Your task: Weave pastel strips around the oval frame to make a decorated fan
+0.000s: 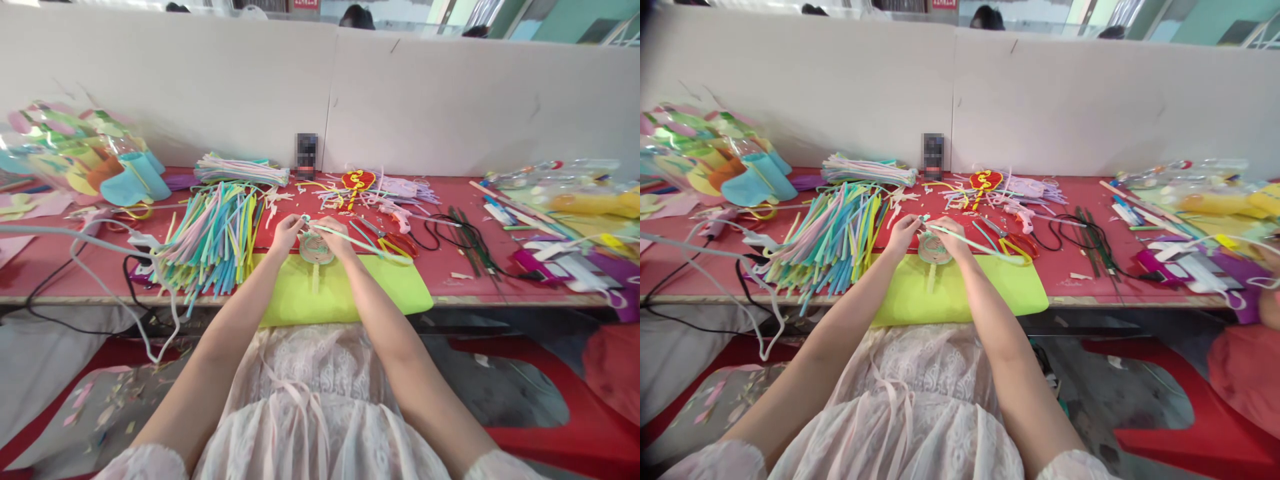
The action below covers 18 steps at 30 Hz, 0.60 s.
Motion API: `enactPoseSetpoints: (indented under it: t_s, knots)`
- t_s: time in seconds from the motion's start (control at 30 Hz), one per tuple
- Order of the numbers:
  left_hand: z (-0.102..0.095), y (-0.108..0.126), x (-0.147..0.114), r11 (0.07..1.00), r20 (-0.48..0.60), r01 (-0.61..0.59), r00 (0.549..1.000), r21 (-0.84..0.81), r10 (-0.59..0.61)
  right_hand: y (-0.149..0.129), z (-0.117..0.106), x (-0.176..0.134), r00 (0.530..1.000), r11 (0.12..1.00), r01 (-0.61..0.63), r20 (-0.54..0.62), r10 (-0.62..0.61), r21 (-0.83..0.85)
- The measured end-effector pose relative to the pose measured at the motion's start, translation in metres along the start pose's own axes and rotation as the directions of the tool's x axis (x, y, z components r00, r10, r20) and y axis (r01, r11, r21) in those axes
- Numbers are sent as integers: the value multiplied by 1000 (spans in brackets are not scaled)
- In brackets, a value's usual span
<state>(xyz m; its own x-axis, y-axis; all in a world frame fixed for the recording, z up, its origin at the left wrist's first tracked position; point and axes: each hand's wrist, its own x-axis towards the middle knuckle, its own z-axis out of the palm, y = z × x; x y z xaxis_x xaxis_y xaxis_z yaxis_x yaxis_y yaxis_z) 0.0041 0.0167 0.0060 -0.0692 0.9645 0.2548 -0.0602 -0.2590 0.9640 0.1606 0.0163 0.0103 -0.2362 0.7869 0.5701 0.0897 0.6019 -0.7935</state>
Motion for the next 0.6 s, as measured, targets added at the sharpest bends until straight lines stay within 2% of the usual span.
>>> enactPoseSetpoints:
  t_s: [0.23, 0.4, 0.6]
  knots:
    - [1, 0, -2, 998, -42, 50, 998, -37, -52, -2, 0, -3, 997, 996, 67, 45, -65, -53]
    - [1, 2, -3, 986, 14, 106, 994, -129, -105, 0, -2, -1, 997, 994, 78, 21, -76, -79]
    - [0, -3, -1, 994, -47, 67, 996, -89, -71, -3, -1, -2, 997, 996, 34, 65, -28, -85]
